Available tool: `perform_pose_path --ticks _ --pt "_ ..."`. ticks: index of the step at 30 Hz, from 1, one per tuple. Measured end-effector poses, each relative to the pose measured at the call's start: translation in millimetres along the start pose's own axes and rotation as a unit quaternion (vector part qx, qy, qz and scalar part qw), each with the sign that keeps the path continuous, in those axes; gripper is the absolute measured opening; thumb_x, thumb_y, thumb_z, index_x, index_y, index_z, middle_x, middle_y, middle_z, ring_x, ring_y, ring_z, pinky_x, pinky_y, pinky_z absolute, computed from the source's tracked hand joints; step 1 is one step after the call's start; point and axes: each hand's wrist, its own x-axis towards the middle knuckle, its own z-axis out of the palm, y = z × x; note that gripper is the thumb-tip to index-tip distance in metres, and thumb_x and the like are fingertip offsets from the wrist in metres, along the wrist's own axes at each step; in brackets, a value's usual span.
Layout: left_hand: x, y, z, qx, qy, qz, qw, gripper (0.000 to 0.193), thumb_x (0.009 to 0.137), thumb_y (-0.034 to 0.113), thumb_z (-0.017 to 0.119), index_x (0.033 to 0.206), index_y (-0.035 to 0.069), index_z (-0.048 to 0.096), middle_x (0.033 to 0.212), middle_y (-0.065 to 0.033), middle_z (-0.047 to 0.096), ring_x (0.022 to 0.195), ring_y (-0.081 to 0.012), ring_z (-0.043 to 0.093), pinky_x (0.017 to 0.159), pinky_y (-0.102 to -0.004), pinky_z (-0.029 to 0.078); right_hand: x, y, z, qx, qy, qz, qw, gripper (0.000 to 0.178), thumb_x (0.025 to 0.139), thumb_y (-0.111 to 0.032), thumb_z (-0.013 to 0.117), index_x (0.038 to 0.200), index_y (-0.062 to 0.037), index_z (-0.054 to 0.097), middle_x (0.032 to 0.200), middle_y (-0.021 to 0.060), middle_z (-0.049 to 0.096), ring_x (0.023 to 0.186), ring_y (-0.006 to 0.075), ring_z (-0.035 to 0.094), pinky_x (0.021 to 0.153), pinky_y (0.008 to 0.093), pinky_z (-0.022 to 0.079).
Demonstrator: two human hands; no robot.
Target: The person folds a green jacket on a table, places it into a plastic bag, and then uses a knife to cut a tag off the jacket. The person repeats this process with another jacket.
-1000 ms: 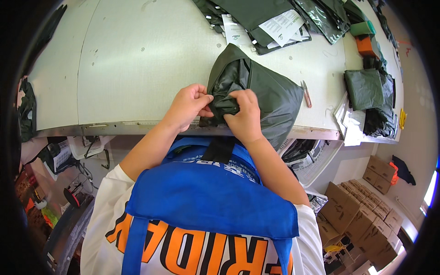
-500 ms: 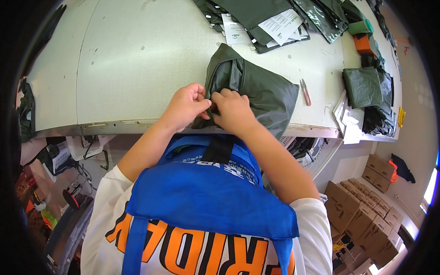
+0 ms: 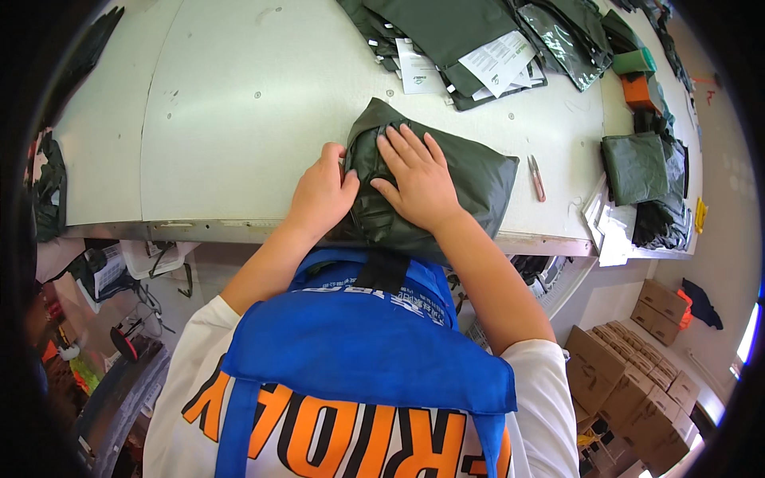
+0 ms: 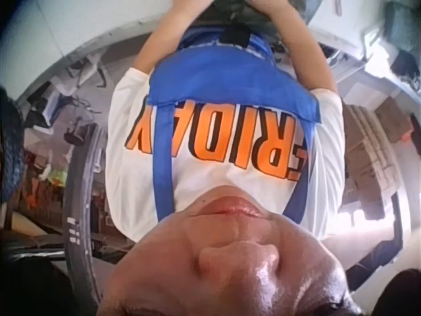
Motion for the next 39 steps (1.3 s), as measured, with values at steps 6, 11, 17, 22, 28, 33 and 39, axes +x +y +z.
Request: perform_pose_path --ticks 6,11,17,22,28,33,39 --pt "27.6 11.7 2.4 0.000 -0.042 0.027 0.999 0.015 0.090 0.015 0.052 0.096 0.003 0.046 0.072 -0.0213 0.060 0.066 -0.0420 0.058 0.055 -0.0487 0.044 -7.1 -11.9 12.7 -0.046 -0.062 -0.014 0.997 0.059 0.088 -0.042 0.052 0.135 -0.0080 0.045 0.147 0.0071 0.035 0.137 0.0242 0.028 0.113 0.0445 0.015" --pt "20.5 23.2 34.2 -0.010 -0.136 0.036 0.990 0.015 0.089 0.015 0.050 0.089 0.004 0.041 0.073 -0.0234 0.059 0.068 -0.0442 0.056 0.058 -0.0519 0.043 -4.0 3.0 38.2 -0.056 -0.189 0.017 0.980 0.053 0.083 -0.026 0.051 0.130 -0.0019 0.047 0.141 0.0155 0.040 0.137 0.0273 0.027 0.115 0.0436 0.011" --pt "28.3 8.2 33.4 -0.056 -0.101 -0.016 0.993 0.015 0.087 0.013 0.056 0.089 0.001 0.046 0.072 -0.0235 0.058 0.070 -0.0438 0.058 0.059 -0.0472 0.044 -4.5 26.6 26.0 0.514 0.074 0.119 0.846 0.062 0.070 -0.004 0.058 0.130 -0.0019 0.044 0.142 0.0180 0.035 0.134 0.0312 0.032 0.110 0.0389 0.026" --pt "33.3 8.1 27.3 -0.047 -0.102 -0.032 0.993 0.016 0.084 0.010 0.061 0.085 0.001 0.048 0.068 -0.0199 0.058 0.064 -0.0377 0.059 0.058 -0.0425 0.045 -25.9 23.8 -3.3 0.281 0.048 0.077 0.955 0.055 0.074 -0.016 0.068 0.125 -0.0090 0.051 0.132 0.0113 0.047 0.121 0.0270 0.047 0.105 0.0418 0.031" --pt "28.7 33.3 29.7 -0.050 -0.134 0.006 0.990 0.016 0.085 0.010 0.059 0.084 0.001 0.045 0.064 -0.0169 0.055 0.061 -0.0290 0.060 0.058 -0.0391 0.046 -31.3 8.0 17.9 0.058 -0.019 0.086 0.994 0.067 0.070 -0.034 0.073 0.126 -0.0070 0.047 0.134 0.0047 0.049 0.131 0.0179 0.038 0.110 0.0421 0.020" --pt "30.7 16.1 60.2 -0.106 -0.173 -0.055 0.978 0.012 0.091 0.008 0.049 0.085 -0.001 0.043 0.062 -0.0132 0.057 0.047 -0.0203 0.059 0.043 -0.0332 0.048 -29.7 14.4 29.7 0.109 0.031 0.110 0.987 0.072 0.066 -0.023 0.073 0.128 -0.0038 0.043 0.130 0.0105 0.050 0.124 0.0214 0.045 0.109 0.0403 0.023" --pt "46.4 27.6 54.1 -0.095 -0.237 -0.152 0.955 0.011 0.092 0.006 0.044 0.086 -0.003 0.043 0.065 -0.0156 0.058 0.048 -0.0200 0.060 0.044 -0.0319 0.051 -46.1 -3.8 -0.6 0.261 0.170 0.031 0.950 0.036 0.063 -0.010 0.074 0.094 -0.0109 0.055 0.090 0.0051 0.055 0.087 0.0263 0.052 0.077 0.0364 0.039"
